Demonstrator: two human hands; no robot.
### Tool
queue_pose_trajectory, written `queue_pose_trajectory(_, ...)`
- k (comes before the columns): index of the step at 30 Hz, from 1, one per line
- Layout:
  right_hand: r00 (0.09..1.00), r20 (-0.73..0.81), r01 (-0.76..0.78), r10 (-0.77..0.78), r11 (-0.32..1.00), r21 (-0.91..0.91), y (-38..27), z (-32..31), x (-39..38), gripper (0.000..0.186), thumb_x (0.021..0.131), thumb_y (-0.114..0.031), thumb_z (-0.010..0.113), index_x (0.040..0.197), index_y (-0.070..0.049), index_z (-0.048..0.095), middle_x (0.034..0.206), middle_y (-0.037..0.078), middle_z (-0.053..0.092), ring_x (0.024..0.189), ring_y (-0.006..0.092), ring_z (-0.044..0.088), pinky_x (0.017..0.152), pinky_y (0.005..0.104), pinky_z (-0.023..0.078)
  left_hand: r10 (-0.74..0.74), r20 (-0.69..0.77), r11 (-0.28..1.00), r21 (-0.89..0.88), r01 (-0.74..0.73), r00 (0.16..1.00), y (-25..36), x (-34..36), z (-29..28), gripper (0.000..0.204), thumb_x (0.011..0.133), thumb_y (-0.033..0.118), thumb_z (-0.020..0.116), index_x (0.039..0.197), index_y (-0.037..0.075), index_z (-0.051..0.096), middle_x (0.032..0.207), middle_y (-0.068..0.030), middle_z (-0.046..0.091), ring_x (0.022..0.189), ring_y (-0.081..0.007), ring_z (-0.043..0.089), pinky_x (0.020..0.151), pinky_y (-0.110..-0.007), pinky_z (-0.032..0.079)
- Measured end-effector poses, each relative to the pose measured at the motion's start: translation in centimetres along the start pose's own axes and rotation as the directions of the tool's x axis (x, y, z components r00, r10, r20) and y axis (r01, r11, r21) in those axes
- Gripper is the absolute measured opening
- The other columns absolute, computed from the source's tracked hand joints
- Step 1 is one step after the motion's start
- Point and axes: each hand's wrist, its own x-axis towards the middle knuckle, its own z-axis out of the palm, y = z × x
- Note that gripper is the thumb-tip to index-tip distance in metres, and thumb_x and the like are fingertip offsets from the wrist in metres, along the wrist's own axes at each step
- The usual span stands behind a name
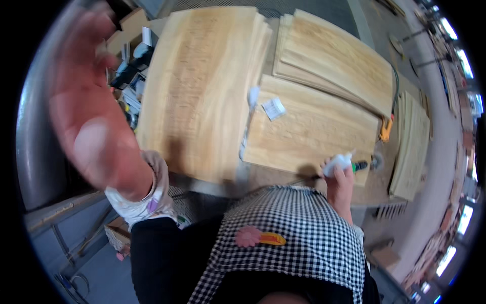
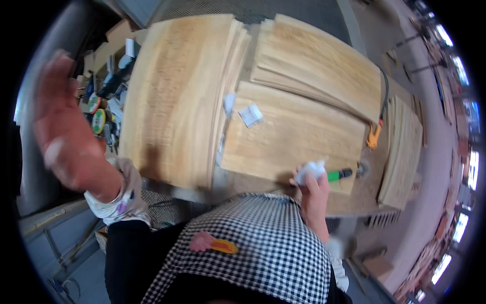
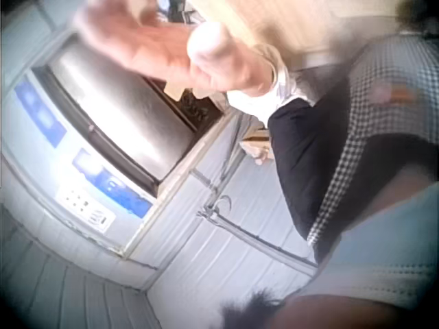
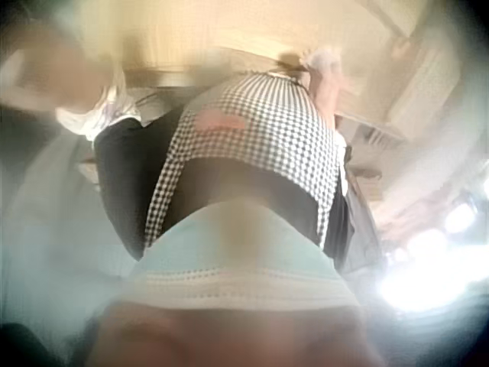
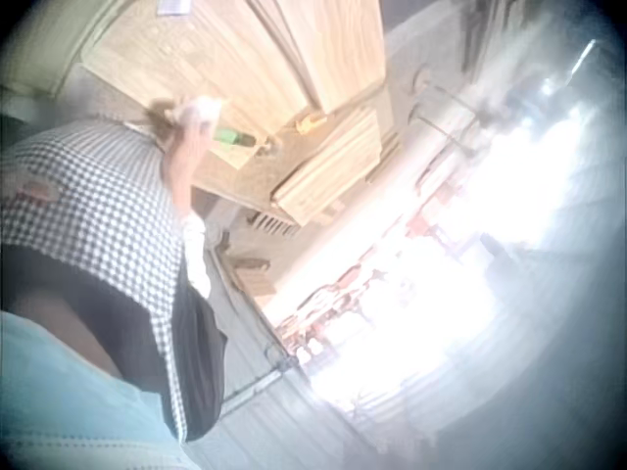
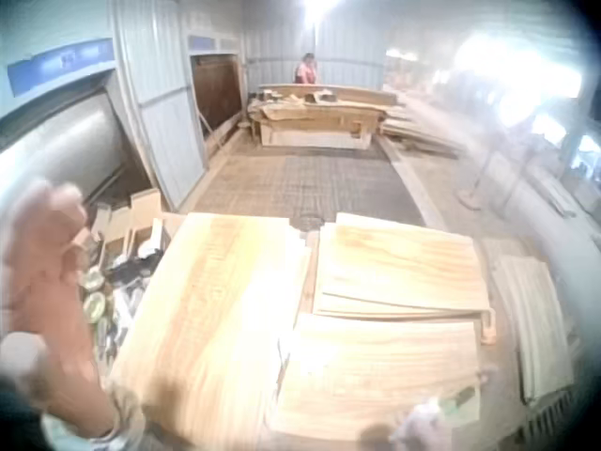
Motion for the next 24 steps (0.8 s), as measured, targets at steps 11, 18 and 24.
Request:
queue_pose_trajectory(11,0.991,-0.075,0.116,-0.107,0.984,0.134,-1.3,-5.2,-3.8,0.032,0.098,-0.012,0.058,0.127,-0.002,0.05,0.109,0.014,0.064,0.102,0.0272,0.068,0.08,0.04,0.061,0.351,-0.107,0.896,-0.25,-0.367,0.93,10.9,1.3,10.9,0.052,0.096,0.029,0.055,0.137,-0.003,0.056,0.133,-0.0161,0.061,0.121,-0.0267,0.056,0.105,-0.04,0.042)
queue_pose_trajectory(18,0.97,-0.193,0.169,-0.146,0.98,0.108,-2.7,-10.4,-4.9,0.022,0.105,-0.018,0.047,0.117,-0.004,0.058,0.104,0.005,0.064,0.087,0.0144,0.06,0.078,0.0292,0.051,0.069,0.08,0.9,-0.435,-0.027,0.994,17.5,-2.8,15.5,0.049,0.094,0.02,0.06,0.136,-0.004,0.056,0.129,-0.0153,0.061,0.118,-0.0261,0.056,0.104,-0.041,0.042)
queue_pose_trajectory(24,0.98,0.159,0.124,-0.121,0.992,-0.006,-2.7,-10.6,-4.8,0.039,0.099,-0.005,0.055,0.138,-0.002,0.055,0.122,0.005,0.063,0.112,0.0148,0.061,0.097,0.0297,0.049,-0.329,0.803,0.497,-0.3,0.814,0.497,20.7,-19.5,24.6,0.06,0.091,0.005,0.068,0.148,0.005,0.048,0.142,-0.0132,0.056,0.131,-0.0226,0.053,0.105,-0.036,0.045)
